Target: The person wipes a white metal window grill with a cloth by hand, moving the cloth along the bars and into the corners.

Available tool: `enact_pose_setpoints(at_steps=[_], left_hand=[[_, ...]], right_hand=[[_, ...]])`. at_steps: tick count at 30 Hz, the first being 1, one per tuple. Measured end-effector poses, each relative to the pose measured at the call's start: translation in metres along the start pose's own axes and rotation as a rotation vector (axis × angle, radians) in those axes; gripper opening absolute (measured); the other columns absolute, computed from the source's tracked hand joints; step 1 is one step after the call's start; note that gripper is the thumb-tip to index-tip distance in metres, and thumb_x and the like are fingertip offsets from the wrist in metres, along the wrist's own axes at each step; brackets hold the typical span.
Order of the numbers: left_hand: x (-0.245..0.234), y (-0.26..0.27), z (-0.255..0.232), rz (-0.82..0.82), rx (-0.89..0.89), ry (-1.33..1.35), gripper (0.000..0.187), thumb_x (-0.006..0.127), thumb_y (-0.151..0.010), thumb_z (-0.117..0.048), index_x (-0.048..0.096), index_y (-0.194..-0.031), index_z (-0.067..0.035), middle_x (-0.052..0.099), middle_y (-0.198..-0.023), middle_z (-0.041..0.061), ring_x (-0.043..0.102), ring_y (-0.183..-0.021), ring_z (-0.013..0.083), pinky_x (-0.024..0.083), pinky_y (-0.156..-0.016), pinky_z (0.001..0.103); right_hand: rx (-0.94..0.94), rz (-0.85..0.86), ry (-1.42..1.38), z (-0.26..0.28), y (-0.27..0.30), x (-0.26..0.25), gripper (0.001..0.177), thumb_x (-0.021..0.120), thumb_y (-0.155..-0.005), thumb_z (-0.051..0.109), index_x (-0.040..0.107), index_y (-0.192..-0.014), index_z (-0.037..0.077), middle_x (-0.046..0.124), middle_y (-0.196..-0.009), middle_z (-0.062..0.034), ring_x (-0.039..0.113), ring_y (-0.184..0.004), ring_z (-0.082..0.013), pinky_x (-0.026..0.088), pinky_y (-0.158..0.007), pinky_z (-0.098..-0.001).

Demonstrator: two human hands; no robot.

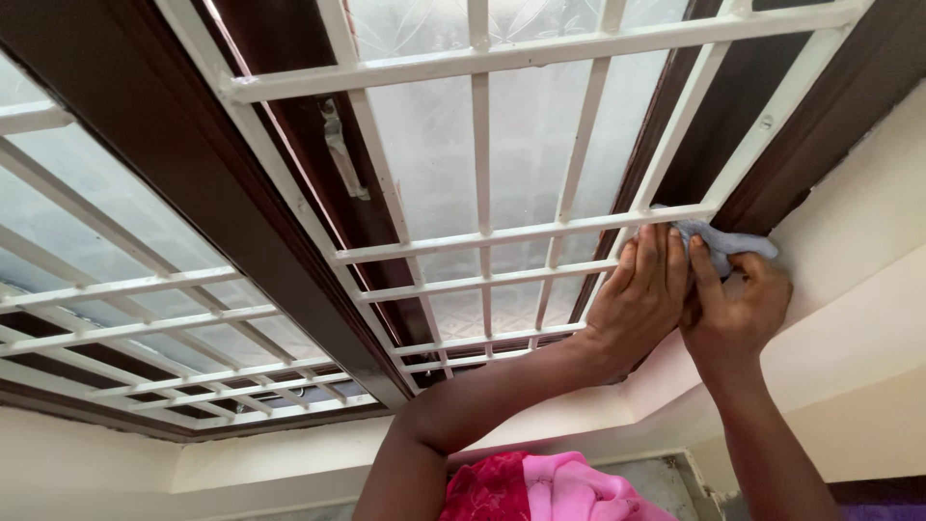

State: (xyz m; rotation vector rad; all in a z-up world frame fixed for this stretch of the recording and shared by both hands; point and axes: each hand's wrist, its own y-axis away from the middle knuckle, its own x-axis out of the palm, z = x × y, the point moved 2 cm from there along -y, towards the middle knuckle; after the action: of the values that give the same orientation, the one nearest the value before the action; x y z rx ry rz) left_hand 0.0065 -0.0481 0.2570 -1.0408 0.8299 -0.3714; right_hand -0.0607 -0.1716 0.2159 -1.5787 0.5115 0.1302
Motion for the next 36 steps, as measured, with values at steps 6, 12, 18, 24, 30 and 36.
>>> enact_pose_setpoints(at_steps=[6, 12, 18, 24, 30, 36], left_hand=[[0.01, -0.021, -0.003, -0.071, -0.18, 0.374, 0.033, 0.059, -0.097, -0.013, 0.059, -0.126, 0.004, 0.063, -0.141, 0.022, 0.057, -0.137, 0.0265, 0.03, -0.111, 0.037], [-0.012, 0.007, 0.021, 0.125, 0.028, 0.607, 0.016, 0.064, -0.096, -0.012, 0.066, -0.11, -0.005, 0.069, -0.119, 0.015, 0.061, -0.119, 0.0253, 0.036, -0.108, 0.041], [-0.035, 0.015, 0.045, -0.057, -0.159, 0.173, 0.024, 0.064, -0.105, -0.014, 0.065, -0.126, -0.002, 0.066, -0.124, 0.015, 0.058, -0.123, 0.029, 0.044, -0.102, 0.041], [-0.026, 0.023, 0.057, 0.067, -0.076, 0.408, 0.036, 0.06, -0.095, -0.009, 0.058, -0.13, 0.001, 0.063, -0.134, 0.024, 0.058, -0.129, 0.0364, 0.045, -0.112, 0.046], [-0.047, 0.05, 0.072, -0.08, -0.135, 0.262, 0.019, 0.068, -0.103, -0.009, 0.064, -0.121, -0.004, 0.064, -0.125, 0.016, 0.059, -0.116, 0.0309, 0.045, -0.103, 0.045], [-0.058, 0.051, 0.09, -0.031, -0.196, 0.255, 0.03, 0.067, -0.092, -0.005, 0.066, -0.122, 0.002, 0.062, -0.132, 0.023, 0.061, -0.126, 0.0357, 0.048, -0.111, 0.047]], right_hand=[[0.066, -0.135, -0.101, -0.005, -0.007, 0.001, 0.031, 0.08, -0.103, 0.001, 0.077, -0.134, 0.004, 0.054, -0.117, -0.0117, 0.054, -0.109, -0.0228, 0.049, -0.087, -0.0304], [0.335, 0.004, -0.378, 0.02, 0.005, -0.009, 0.027, 0.071, -0.099, -0.005, 0.073, -0.125, 0.003, 0.057, -0.116, -0.0118, 0.057, -0.101, -0.0218, 0.049, -0.08, -0.0299], [0.12, -0.083, -0.383, 0.054, -0.034, 0.014, 0.034, 0.073, -0.094, -0.005, 0.066, -0.126, 0.003, 0.065, -0.129, -0.0109, 0.06, -0.123, -0.0345, 0.047, -0.101, -0.0452], [0.177, 0.002, -0.542, 0.056, -0.023, 0.024, 0.03, 0.066, -0.093, -0.006, 0.059, -0.119, 0.006, 0.068, -0.12, -0.011, 0.059, -0.117, -0.0295, 0.039, -0.103, -0.0409], [-0.002, -0.112, -0.453, 0.084, -0.033, 0.007, 0.025, 0.074, -0.091, -0.002, 0.062, -0.111, 0.007, 0.07, -0.109, -0.0085, 0.06, -0.111, -0.0273, 0.038, -0.096, -0.0449], [0.107, 0.049, -0.638, 0.109, -0.052, 0.023, 0.021, 0.068, -0.096, -0.001, 0.064, -0.115, 0.007, 0.068, -0.116, -0.0105, 0.06, -0.12, -0.0295, 0.037, -0.099, -0.0425]])
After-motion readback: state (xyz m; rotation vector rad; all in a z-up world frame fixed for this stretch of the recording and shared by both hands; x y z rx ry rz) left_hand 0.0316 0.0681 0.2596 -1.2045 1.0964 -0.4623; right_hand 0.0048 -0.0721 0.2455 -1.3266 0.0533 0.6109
